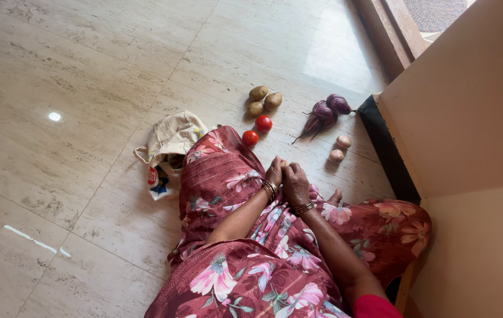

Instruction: The person sits on the floor and peels an eggplant, a tomato, and a potato using a small knife. The peeled skins are placed on the floor beside the other vegetables.

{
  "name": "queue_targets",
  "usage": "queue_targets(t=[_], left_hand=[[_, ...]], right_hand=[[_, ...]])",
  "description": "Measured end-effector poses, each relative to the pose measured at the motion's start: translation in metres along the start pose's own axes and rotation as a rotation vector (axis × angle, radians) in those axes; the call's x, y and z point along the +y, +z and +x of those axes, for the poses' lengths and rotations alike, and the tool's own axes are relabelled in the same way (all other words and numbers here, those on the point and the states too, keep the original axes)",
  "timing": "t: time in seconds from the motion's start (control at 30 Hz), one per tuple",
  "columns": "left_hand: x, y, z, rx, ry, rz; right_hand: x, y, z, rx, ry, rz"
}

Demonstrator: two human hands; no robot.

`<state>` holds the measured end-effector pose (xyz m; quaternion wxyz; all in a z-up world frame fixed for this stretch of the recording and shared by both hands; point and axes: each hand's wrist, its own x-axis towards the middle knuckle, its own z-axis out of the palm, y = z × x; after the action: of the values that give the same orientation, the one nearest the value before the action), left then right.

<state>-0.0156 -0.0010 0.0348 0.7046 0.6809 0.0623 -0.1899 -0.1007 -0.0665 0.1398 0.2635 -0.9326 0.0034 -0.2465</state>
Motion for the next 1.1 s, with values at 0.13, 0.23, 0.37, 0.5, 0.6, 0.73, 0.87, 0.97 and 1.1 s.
queue_targets(t=[0.13,0.23,0.37,0.5,0.6,0.73,0.87,0.97,1.1], left_hand=[[0.000,-0.001,-0.002,-0.037,0.032,-0.026],[0.001,-0.004,-0.002,-0.027,0.010,-0.100],[0.001,0.003,-0.002,-0.056,-0.001,-0.113],[0.001,-0.004,-0.005,-0.052,0.051,-0.039],[0.004,-0.001,-0.003,-0.050,0.019,-0.120],[0.003,0.005,-0.004,-0.099,-0.058,-0.268],[0.003,-0.005,-0.002,-0.088,-0.068,-0.250],[0.001,0.001,0.000,-0.077,-0.042,-0.271],[0.000,0.003,-0.002,-0.119,-0.020,-0.359]], right_hand=[[-0.002,0.003,0.000,-0.074,0.146,-0.052],[-0.005,0.005,0.000,-0.062,0.071,-0.044],[0.000,-0.001,-0.001,-0.043,0.051,-0.036],[-0.007,0.004,-0.002,-0.089,0.139,-0.028],[-0.006,0.004,-0.002,-0.038,-0.005,-0.055],[0.000,-0.001,-0.001,-0.031,0.094,0.001],[-0.008,0.002,-0.001,-0.027,0.062,0.024],[-0.003,-0.002,-0.003,-0.011,0.074,0.042],[-0.002,-0.002,-0.004,-0.006,0.196,0.046]])
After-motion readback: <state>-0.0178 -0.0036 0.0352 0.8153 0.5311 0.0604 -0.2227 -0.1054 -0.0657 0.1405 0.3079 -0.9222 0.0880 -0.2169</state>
